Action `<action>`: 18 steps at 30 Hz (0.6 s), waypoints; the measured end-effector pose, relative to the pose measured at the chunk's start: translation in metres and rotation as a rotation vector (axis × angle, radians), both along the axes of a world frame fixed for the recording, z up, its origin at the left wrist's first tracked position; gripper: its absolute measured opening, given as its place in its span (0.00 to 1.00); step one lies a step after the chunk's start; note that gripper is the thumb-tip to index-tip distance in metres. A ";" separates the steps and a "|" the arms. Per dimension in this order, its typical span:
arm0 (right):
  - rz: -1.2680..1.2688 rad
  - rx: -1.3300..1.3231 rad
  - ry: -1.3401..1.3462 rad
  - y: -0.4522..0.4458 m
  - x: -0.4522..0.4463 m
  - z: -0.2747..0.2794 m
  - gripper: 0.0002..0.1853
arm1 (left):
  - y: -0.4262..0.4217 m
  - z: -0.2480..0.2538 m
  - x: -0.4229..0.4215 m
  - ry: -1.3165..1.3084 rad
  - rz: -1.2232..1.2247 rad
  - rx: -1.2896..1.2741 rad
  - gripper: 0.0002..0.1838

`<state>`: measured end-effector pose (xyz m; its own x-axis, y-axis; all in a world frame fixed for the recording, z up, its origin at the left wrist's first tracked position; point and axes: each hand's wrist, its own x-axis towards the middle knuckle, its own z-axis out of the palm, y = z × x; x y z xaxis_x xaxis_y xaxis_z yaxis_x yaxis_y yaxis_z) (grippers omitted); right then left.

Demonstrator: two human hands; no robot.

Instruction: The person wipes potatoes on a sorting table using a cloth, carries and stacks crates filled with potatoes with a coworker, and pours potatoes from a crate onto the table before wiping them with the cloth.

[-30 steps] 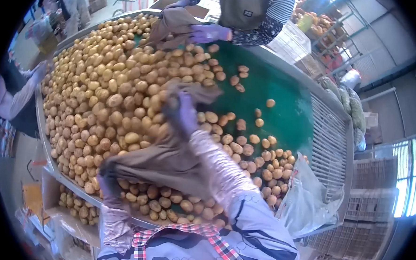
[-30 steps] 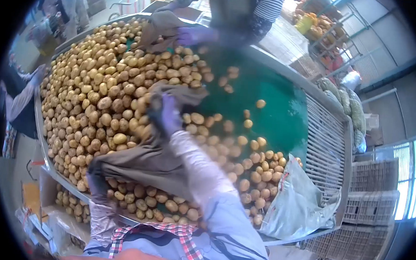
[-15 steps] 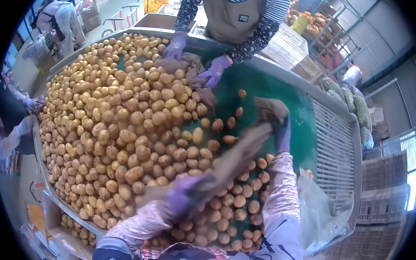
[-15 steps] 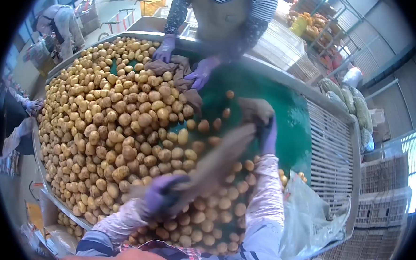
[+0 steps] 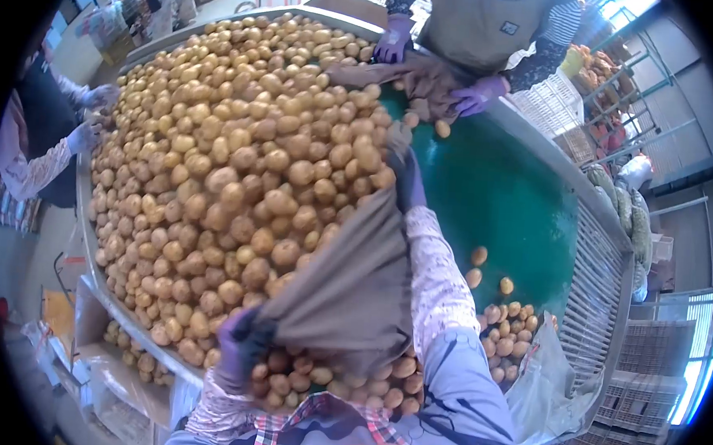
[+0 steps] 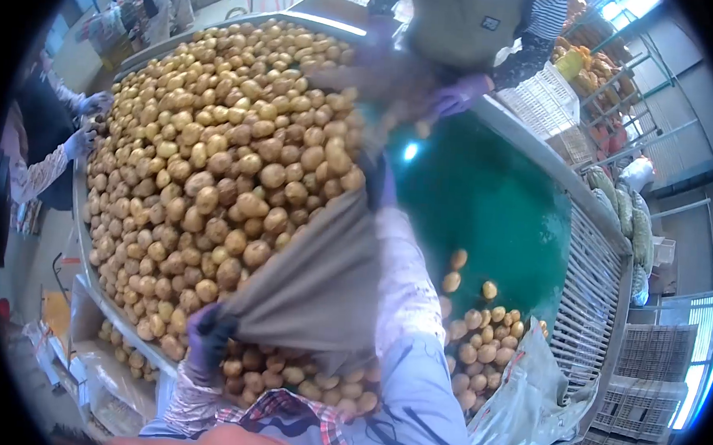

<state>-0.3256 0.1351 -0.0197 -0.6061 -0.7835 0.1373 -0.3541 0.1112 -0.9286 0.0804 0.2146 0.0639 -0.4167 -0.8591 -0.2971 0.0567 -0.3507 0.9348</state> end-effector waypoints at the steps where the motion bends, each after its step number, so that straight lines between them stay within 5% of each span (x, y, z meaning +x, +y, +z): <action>1: 0.007 -0.037 -0.224 -0.010 0.027 0.020 0.30 | -0.008 0.014 0.020 -0.114 0.053 -0.039 0.17; 3: 0.094 -0.076 -0.515 -0.023 0.059 0.029 0.29 | -0.009 0.010 0.056 -0.129 0.261 -0.154 0.10; 6: -0.012 -0.042 0.420 -0.037 0.114 -0.011 0.28 | -0.030 -0.041 0.125 0.010 0.424 -0.198 0.14; 7: -0.089 -0.167 0.420 -0.028 0.150 -0.006 0.27 | -0.035 -0.036 0.134 0.059 0.446 -0.189 0.15; 8: 0.098 -0.234 0.264 -0.022 0.170 0.005 0.26 | -0.042 -0.019 0.130 0.232 0.440 -0.110 0.17; 9: 0.126 -0.215 0.422 -0.019 0.194 0.006 0.25 | -0.051 -0.029 0.147 -0.123 0.372 -0.304 0.22; 12: 0.092 0.191 0.487 0.045 0.260 0.085 0.18 | -0.061 -0.035 0.156 -0.207 0.301 -0.420 0.23; 13: 0.089 0.215 0.583 0.055 0.270 0.060 0.19 | -0.065 -0.036 0.151 -0.228 0.275 -0.462 0.23; 18: 0.405 -0.099 0.156 0.168 0.235 0.065 0.26 | -0.053 -0.050 0.092 -0.347 0.230 -0.645 0.27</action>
<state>-0.0906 0.3035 0.0453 -0.2188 -0.9320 0.2891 -0.4872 -0.1523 -0.8599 0.1726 0.1615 0.0143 -0.1805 -0.9607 0.2109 -0.2721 0.2548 0.9279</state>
